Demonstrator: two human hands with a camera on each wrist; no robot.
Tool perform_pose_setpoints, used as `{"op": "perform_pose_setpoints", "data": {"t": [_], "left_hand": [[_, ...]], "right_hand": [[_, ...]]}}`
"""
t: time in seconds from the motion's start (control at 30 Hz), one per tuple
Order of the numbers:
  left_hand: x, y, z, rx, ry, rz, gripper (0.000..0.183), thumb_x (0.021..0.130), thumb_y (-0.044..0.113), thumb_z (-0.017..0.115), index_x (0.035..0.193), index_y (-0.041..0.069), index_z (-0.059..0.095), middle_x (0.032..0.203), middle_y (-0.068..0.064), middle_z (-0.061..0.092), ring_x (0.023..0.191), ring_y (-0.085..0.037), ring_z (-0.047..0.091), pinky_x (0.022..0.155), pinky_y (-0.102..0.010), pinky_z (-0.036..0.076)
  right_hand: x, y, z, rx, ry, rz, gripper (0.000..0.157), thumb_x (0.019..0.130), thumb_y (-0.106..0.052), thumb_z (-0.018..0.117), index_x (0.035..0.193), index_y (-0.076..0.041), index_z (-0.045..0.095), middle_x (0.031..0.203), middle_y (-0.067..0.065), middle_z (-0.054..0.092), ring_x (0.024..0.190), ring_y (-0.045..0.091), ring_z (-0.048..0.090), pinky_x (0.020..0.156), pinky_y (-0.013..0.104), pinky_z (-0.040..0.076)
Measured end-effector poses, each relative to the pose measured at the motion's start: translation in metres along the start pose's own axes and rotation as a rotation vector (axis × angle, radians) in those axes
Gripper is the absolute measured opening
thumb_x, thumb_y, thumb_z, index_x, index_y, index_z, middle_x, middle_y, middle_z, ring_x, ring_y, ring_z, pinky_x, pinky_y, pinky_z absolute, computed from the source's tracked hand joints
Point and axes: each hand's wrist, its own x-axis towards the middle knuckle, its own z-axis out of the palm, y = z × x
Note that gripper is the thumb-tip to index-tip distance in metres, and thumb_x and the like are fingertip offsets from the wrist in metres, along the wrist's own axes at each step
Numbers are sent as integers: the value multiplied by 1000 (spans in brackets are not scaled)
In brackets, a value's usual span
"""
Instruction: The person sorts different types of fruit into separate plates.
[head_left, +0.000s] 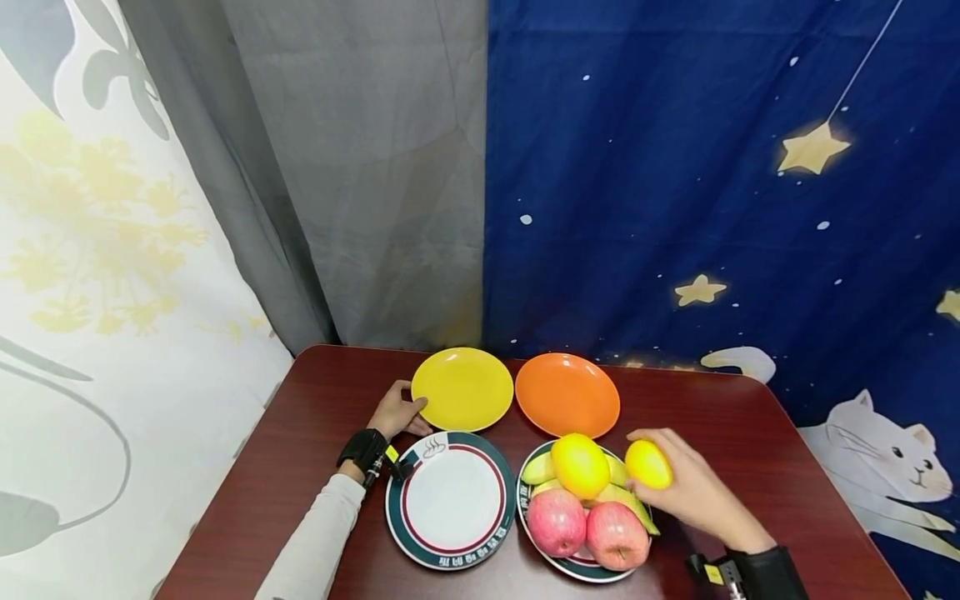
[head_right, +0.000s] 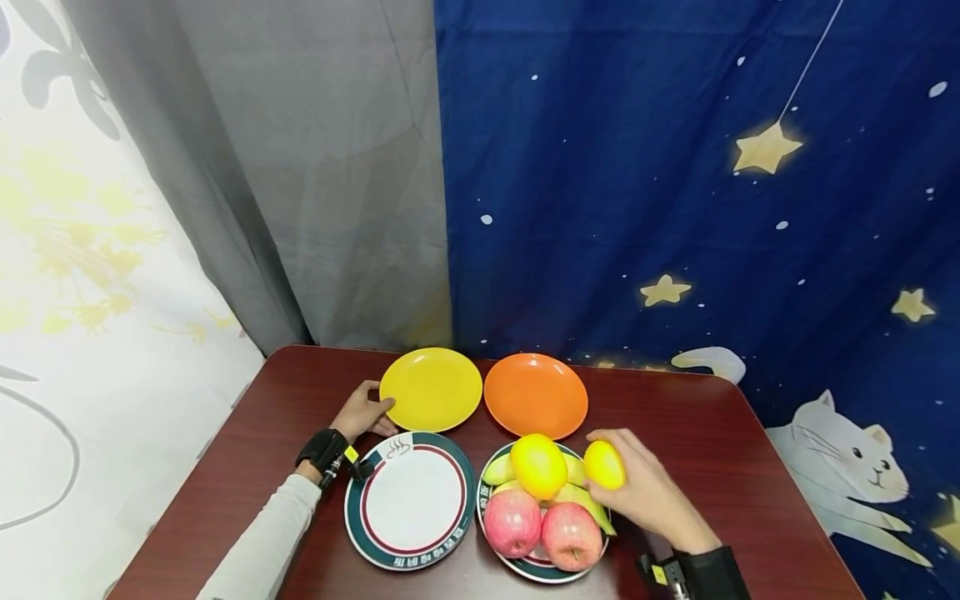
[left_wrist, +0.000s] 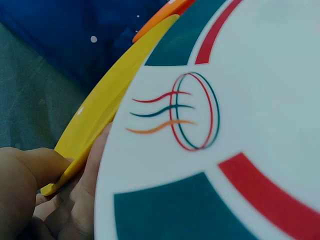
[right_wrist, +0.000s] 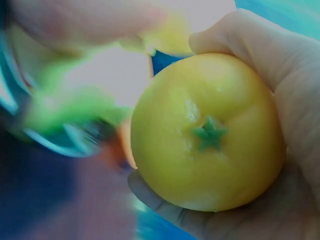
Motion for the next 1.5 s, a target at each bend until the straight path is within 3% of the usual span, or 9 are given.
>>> {"op": "perform_pose_setpoints", "data": {"t": [0.13,0.23,0.33,0.53,0.67,0.83,1.03,1.27,1.5], "left_hand": [[6,-7,-4,-31,14,-23,48,114,6,58,153,-11,34,79,-18,75,60,-24,77,59,-29,63],[9,-9,-5,-42,22,-24,47,114,7,58,151,-12,36,80,-19,76,61,-26,77,60,-30,64],[8,-8,-4,-35,21,-20,47,114,9,59,150,-14,38,79,-20,76,61,-26,78,60,-29,64],[7,-5,-1,-8,13,-16,45,115,9,58,146,-18,41,78,-22,75,60,-25,77,59,-29,63],[9,-11,2,-6,15,-18,41,114,8,59,143,-16,45,76,-21,75,59,-24,77,58,-29,63],[8,-11,12,11,-20,-17,43,114,10,59,145,-16,43,77,-20,75,60,-24,77,59,-29,63],[1,-1,17,31,-5,-16,42,115,12,59,145,-14,44,78,-19,75,58,-21,76,59,-27,62],[-1,1,17,46,-2,-12,45,115,12,59,147,-15,41,80,-21,75,59,-23,77,59,-27,63],[7,-6,16,51,1,-32,45,115,13,59,148,-12,42,79,-17,76,60,-23,77,59,-27,63]], "right_hand": [[35,-12,-28,-21,89,-70,60,80,-16,96,134,-11,68,124,4,66,97,19,60,73,29,57],[79,-38,-44,0,117,-133,61,84,-16,94,138,-10,66,130,7,64,101,22,61,74,31,58],[132,-71,-44,50,132,-220,61,86,-18,93,140,-9,65,134,9,63,105,26,62,78,38,60],[232,-127,11,148,52,-283,60,88,-23,89,141,-10,64,134,10,59,111,30,60,85,47,59],[271,-139,70,134,-51,-233,62,88,-25,87,144,-10,63,132,11,58,109,31,60,87,45,58],[272,-130,135,66,-186,-147,63,90,-23,87,145,-10,61,134,14,59,111,33,60,90,44,57],[254,-115,185,-17,-308,-46,62,91,-24,89,145,-12,61,143,16,57,119,37,57,97,47,56],[241,-105,207,-35,-353,-15,63,91,-27,90,145,-13,62,140,15,60,122,36,58,103,47,56],[240,-109,204,-71,-368,-2,63,94,-31,89,148,-16,61,140,13,59,122,33,58,104,47,56]]}}
